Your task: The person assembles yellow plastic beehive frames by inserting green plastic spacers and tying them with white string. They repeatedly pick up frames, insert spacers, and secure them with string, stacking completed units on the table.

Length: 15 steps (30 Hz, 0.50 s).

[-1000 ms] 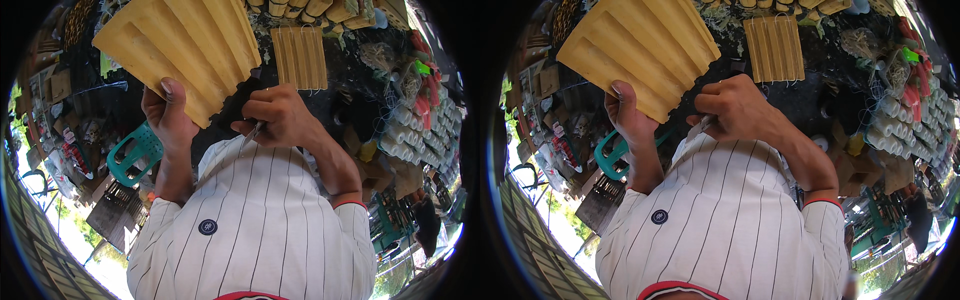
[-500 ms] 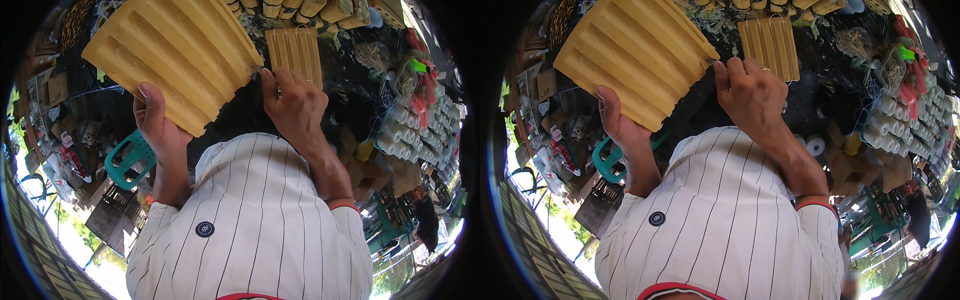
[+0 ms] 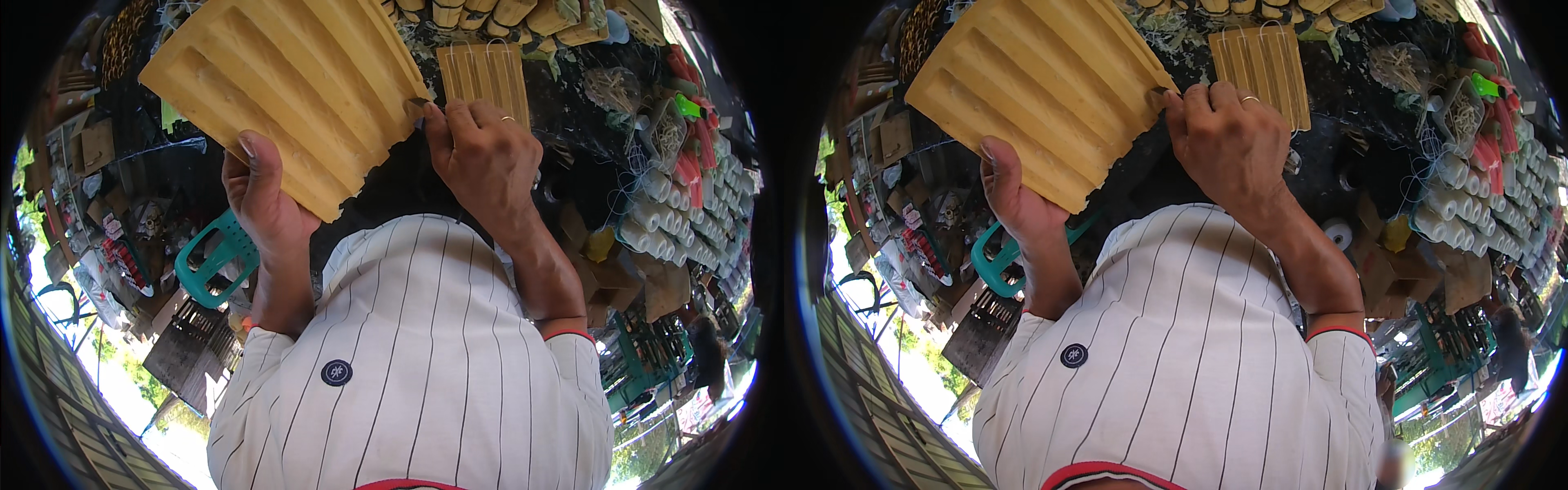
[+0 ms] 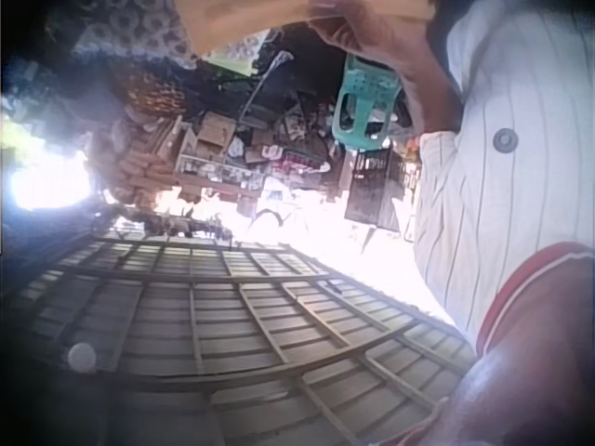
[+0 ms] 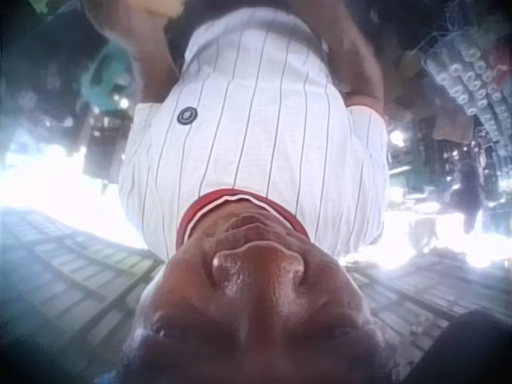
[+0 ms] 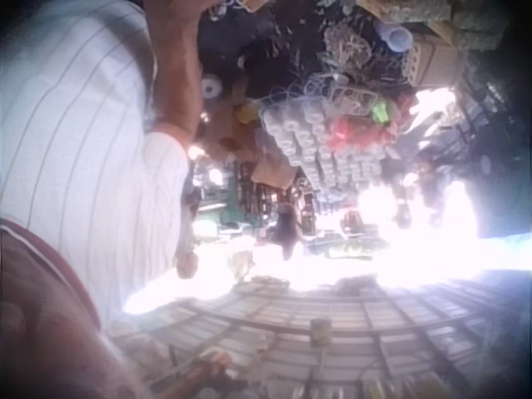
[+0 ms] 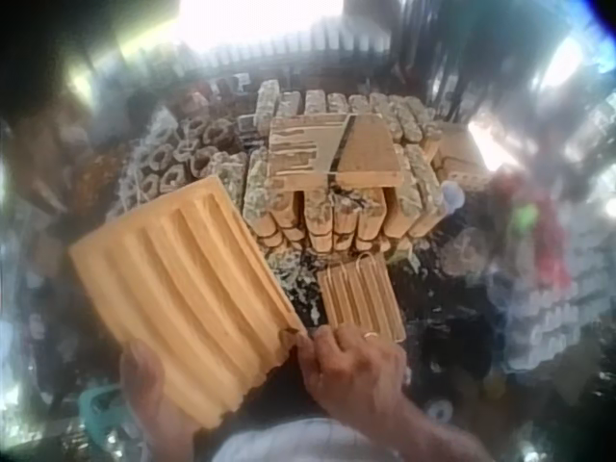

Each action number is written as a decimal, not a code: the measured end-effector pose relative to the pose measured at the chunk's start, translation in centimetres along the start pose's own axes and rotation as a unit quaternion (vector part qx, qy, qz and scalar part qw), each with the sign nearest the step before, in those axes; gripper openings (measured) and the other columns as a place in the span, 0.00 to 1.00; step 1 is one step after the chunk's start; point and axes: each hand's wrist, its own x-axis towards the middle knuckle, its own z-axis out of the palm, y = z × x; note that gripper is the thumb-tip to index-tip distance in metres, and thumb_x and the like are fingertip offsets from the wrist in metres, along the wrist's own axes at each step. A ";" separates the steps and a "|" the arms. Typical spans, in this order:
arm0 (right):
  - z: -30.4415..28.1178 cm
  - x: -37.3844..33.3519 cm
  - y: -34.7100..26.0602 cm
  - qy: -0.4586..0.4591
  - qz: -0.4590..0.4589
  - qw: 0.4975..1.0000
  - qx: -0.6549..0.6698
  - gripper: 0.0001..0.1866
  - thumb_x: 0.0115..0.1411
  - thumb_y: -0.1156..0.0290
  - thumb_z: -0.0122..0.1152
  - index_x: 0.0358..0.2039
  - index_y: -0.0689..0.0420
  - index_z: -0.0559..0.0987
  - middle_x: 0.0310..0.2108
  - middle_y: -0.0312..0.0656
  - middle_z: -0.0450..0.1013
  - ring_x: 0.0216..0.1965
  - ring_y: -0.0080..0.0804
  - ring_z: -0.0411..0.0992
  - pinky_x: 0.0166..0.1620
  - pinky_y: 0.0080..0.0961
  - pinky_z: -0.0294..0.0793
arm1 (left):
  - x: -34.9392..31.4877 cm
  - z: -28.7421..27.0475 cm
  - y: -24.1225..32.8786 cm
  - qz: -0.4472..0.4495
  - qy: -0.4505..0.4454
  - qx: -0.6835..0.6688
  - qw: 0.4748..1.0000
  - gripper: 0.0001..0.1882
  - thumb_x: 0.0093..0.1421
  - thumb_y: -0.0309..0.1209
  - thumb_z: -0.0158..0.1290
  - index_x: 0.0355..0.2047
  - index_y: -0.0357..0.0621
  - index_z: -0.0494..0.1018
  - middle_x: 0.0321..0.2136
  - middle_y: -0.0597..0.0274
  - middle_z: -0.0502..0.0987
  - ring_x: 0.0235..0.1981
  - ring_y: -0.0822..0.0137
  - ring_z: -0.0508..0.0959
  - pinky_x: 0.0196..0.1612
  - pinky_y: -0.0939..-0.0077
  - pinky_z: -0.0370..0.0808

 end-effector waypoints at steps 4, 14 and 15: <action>0.1 -0.1 0.0 -0.028 0.014 0.999 0.015 0.13 0.64 0.61 0.71 0.26 0.54 0.83 0.19 0.39 0.72 0.19 0.40 0.75 0.22 0.36 0.71 | 0.0 -0.1 -0.1 -0.008 0.009 0.006 1.000 0.34 0.73 0.45 0.57 0.70 0.36 0.63 0.63 0.48 0.74 0.61 0.53 0.79 0.62 0.51 0.78; 0.5 -0.4 2.0 -0.078 0.065 0.984 0.149 0.17 0.66 0.59 0.70 0.23 0.56 0.83 0.18 0.40 0.73 0.18 0.41 0.74 0.21 0.37 0.69 | 0.2 -0.6 -0.3 -0.016 0.016 0.007 1.000 0.35 0.73 0.45 0.57 0.70 0.36 0.62 0.63 0.47 0.74 0.61 0.53 0.78 0.62 0.52 0.77; 0.6 -0.5 2.1 -0.059 0.056 0.989 0.121 0.17 0.65 0.58 0.70 0.24 0.56 0.83 0.18 0.40 0.73 0.18 0.41 0.74 0.21 0.37 0.69 | 0.2 -0.7 -0.3 -0.016 0.019 0.011 1.000 0.35 0.72 0.45 0.57 0.70 0.36 0.62 0.63 0.47 0.74 0.61 0.53 0.78 0.62 0.52 0.77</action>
